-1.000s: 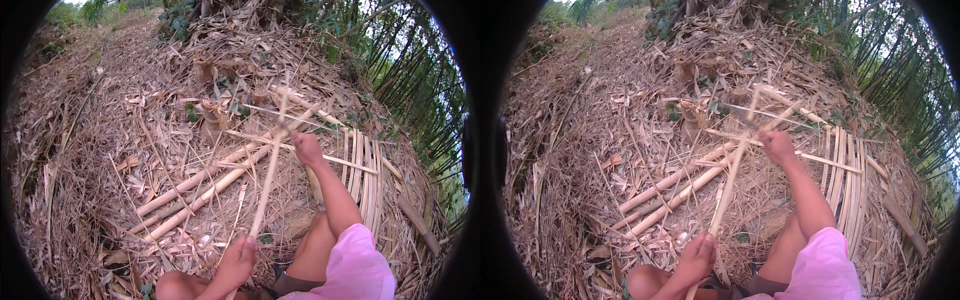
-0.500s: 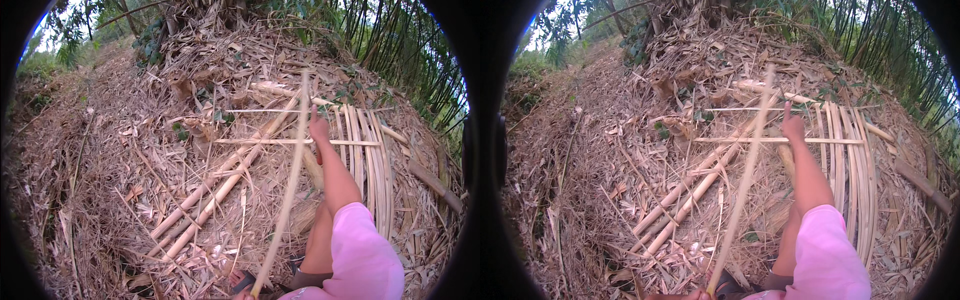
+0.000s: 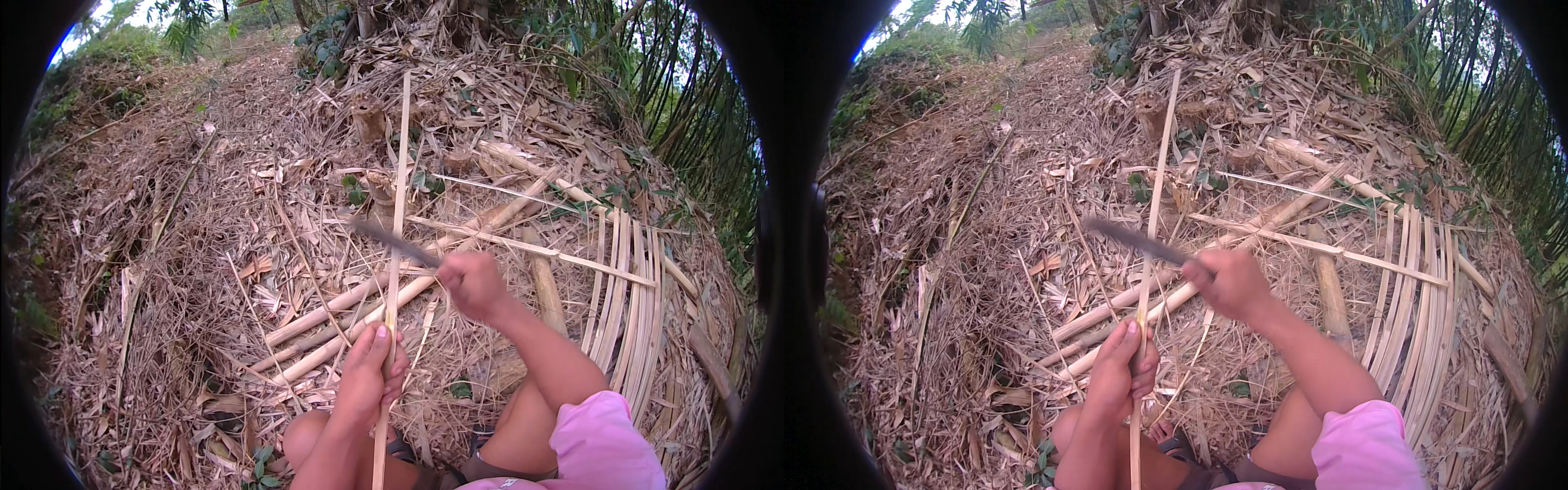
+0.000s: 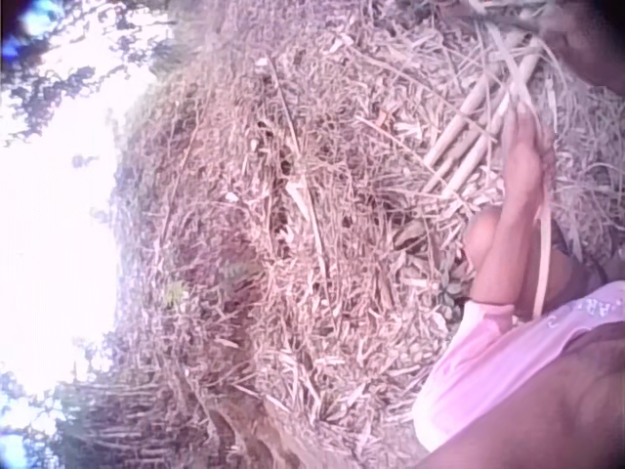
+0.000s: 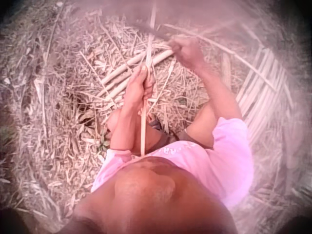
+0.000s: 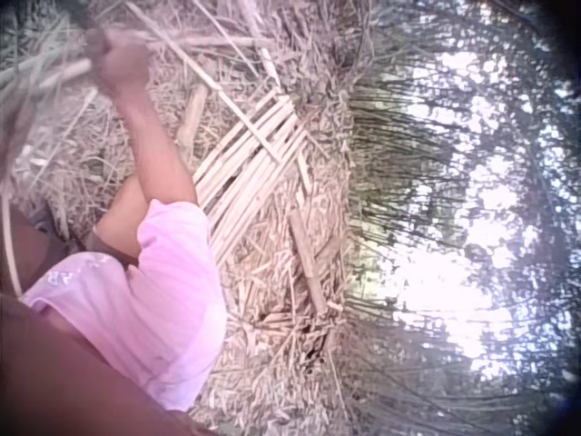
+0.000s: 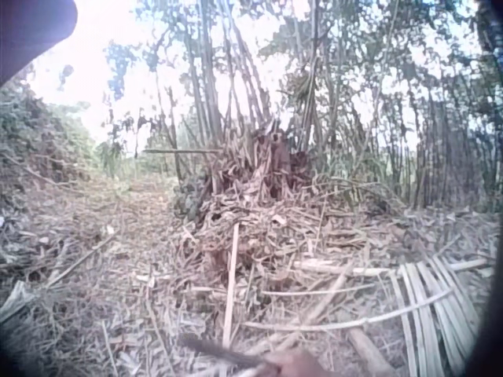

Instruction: The person uses a large knife to shave thin strips of bamboo from a long piece of wood while sitting on the ground in an outdoor setting.

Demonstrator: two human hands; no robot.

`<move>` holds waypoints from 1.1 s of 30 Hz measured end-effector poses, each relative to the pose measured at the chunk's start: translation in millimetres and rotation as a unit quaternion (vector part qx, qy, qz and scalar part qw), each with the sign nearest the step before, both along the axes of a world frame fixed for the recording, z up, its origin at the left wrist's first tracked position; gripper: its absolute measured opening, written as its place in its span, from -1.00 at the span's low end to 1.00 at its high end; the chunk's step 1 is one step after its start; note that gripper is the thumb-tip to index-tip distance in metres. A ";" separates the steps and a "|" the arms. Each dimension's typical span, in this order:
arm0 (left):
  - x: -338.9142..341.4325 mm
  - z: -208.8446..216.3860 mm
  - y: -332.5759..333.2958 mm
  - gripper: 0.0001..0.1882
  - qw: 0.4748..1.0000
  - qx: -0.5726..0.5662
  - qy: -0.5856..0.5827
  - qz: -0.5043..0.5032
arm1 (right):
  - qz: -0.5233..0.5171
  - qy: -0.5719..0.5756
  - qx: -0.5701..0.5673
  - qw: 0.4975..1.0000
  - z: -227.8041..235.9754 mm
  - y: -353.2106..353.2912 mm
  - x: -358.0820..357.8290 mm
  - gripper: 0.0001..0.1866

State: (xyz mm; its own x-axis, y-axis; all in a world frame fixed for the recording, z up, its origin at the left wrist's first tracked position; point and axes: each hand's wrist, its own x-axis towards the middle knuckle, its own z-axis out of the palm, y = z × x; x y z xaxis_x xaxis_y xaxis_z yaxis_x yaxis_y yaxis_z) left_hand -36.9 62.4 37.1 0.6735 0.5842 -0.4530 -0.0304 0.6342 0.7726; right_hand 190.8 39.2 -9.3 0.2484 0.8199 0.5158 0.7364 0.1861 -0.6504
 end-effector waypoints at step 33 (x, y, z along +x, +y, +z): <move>1.4 -31.5 1.1 -0.67 0.999 0.020 0.024 0.022 | -0.046 -0.095 -0.104 0.989 -8.0 -9.7 -13.1 -0.32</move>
